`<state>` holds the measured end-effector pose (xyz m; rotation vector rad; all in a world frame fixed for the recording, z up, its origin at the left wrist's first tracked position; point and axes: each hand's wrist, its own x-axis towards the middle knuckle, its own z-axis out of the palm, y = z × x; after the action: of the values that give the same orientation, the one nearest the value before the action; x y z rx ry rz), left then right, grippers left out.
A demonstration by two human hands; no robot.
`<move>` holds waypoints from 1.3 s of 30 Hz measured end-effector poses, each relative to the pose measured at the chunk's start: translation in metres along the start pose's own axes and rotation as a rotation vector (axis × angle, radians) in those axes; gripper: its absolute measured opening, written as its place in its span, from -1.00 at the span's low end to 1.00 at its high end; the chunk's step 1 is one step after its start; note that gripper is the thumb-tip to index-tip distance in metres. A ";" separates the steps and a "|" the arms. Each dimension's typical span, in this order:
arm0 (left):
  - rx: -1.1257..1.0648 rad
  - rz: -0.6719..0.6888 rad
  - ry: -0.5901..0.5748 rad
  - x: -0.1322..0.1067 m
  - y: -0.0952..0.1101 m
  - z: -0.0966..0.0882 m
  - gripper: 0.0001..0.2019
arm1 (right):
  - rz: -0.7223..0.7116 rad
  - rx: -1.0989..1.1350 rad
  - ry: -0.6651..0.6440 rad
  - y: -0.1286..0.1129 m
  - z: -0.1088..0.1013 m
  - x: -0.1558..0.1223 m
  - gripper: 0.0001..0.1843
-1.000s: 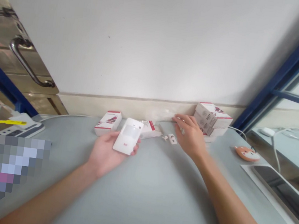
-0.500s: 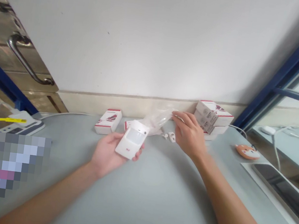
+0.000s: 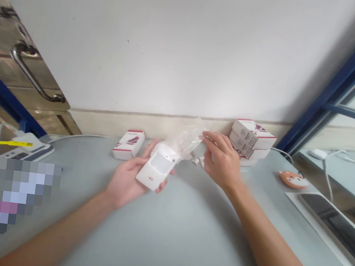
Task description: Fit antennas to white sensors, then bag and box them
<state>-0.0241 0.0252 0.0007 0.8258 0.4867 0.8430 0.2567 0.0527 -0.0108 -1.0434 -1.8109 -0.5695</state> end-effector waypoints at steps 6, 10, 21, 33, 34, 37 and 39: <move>0.015 -0.029 -0.012 0.001 -0.002 -0.003 -0.31 | -0.069 0.027 0.007 0.001 0.004 -0.004 -0.51; 0.036 0.002 0.004 0.003 -0.002 -0.001 -0.38 | 0.105 0.141 0.035 -0.009 0.003 -0.002 -0.69; 0.092 -0.005 0.024 0.005 -0.015 -0.006 -0.43 | 1.163 1.340 -0.541 -0.079 0.005 0.006 -0.49; 0.167 0.034 0.128 0.013 -0.029 -0.020 -0.44 | 0.969 1.162 -0.656 -0.064 0.008 -0.001 -0.60; 0.215 0.059 0.138 0.014 -0.030 -0.020 -0.49 | 0.938 1.113 -0.630 -0.062 0.007 0.000 -0.60; 0.406 0.166 0.147 0.018 -0.031 -0.019 -0.55 | 0.866 0.962 -0.591 -0.060 0.006 0.004 -0.55; 0.512 0.224 0.157 0.017 -0.029 -0.017 -0.52 | 0.820 0.895 -0.605 -0.059 0.006 0.005 -0.53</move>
<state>-0.0122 0.0348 -0.0340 1.3075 0.7764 1.0107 0.2025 0.0279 -0.0055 -1.2080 -1.6046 1.0560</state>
